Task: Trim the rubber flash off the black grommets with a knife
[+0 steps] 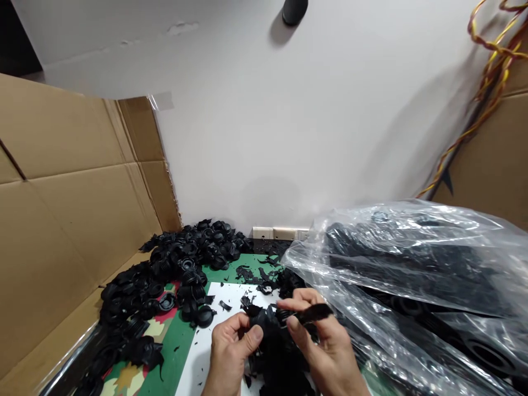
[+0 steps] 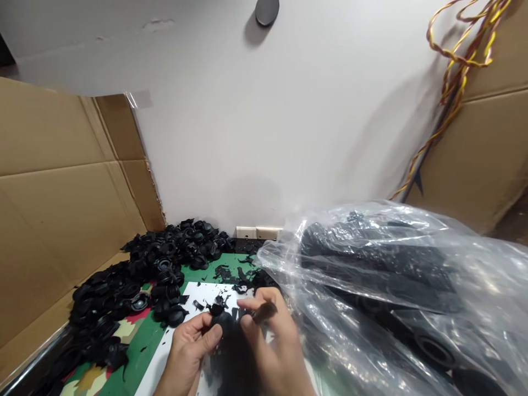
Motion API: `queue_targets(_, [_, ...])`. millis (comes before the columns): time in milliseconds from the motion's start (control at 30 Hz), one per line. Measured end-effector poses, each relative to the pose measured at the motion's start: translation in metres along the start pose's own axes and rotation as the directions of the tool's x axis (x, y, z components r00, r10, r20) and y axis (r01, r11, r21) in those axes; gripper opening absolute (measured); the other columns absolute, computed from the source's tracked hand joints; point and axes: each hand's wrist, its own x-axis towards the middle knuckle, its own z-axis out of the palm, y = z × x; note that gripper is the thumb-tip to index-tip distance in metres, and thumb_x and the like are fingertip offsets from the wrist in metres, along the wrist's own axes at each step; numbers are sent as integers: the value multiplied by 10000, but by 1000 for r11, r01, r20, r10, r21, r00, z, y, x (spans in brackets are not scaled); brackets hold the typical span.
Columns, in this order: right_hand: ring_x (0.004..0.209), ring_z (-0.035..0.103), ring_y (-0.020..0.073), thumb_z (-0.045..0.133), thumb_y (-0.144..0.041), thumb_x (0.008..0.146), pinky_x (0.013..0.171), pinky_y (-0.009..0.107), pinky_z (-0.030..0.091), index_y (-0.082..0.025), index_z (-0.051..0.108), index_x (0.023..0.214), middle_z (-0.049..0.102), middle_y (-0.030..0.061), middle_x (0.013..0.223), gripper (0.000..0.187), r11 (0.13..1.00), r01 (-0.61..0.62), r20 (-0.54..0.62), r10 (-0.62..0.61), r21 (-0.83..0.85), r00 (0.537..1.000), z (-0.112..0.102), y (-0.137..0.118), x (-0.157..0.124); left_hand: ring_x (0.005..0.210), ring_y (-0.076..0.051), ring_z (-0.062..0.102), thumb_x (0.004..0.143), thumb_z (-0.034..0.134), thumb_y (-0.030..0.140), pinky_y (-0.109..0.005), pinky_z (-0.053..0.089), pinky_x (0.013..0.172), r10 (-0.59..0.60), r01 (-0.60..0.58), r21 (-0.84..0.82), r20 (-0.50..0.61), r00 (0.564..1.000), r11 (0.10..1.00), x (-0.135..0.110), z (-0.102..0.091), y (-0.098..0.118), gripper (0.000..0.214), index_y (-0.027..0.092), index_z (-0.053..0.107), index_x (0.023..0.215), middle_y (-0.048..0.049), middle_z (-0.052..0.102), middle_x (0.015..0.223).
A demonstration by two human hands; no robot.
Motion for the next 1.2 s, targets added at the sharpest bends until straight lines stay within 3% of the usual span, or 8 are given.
queue_targets(200, [835, 645, 246, 668, -409, 779, 737, 372, 536, -230, 727, 870, 681, 77, 889, 209, 996, -21, -152, 34, 88, 988, 3, 13, -7, 485, -84, 395, 508, 836, 378, -185, 291, 483, 9, -1, 82, -94, 996, 997, 1, 1, 1, 306, 135, 651, 506, 39, 506, 475])
queue_targets(367, [780, 688, 239, 704, -298, 757, 653, 333, 576, -216, 727, 876, 724, 78, 850, 146, 998, 24, -92, -20, 52, 996, 5, 21, -10, 495, -94, 384, 508, 825, 386, -203, 301, 503, 33, -25, 102, -72, 997, 994, 1, 1, 0, 287, 132, 692, 521, 35, 504, 473])
queue_targets(567, [712, 690, 217, 720, -276, 743, 611, 294, 580, -203, 725, 825, 732, 68, 786, 109, 996, 85, -130, -85, -2, 988, 9, 18, -10, 498, -104, 377, 526, 816, 389, -219, 302, 512, 51, -44, 129, -52, 997, 991, 0, 2, 2, 285, 138, 682, 504, 33, 497, 460])
queue_targets(833, [705, 680, 215, 702, -273, 769, 624, 311, 576, -203, 714, 837, 723, 72, 792, 99, 993, 122, -123, -121, -2, 985, 12, 15, -10, 506, -103, 381, 511, 826, 427, -217, 306, 511, 41, -38, 137, -15, 999, 990, 1, -1, 0, 332, 137, 666, 497, 32, 498, 474])
queue_targets(1000, [725, 661, 208, 679, -303, 793, 671, 317, 558, -218, 705, 840, 704, 57, 783, 100, 992, 120, -182, -113, 27, 977, 17, 13, -12, 506, -102, 379, 500, 837, 407, -216, 314, 516, 52, -47, 111, -42, 998, 993, 0, 1, -1, 328, 142, 645, 479, 36, 491, 474])
queue_targets(1200, [649, 659, 173, 604, -178, 839, 556, 245, 539, -227, 654, 851, 674, 38, 741, 71, 962, 269, -50, -271, -35, 961, 16, 5, -11, 542, -134, 448, 507, 828, 379, -234, 357, 542, 48, -50, 142, 13, 999, 989, 4, -5, -10, 285, 146, 664, 504, 22, 523, 496])
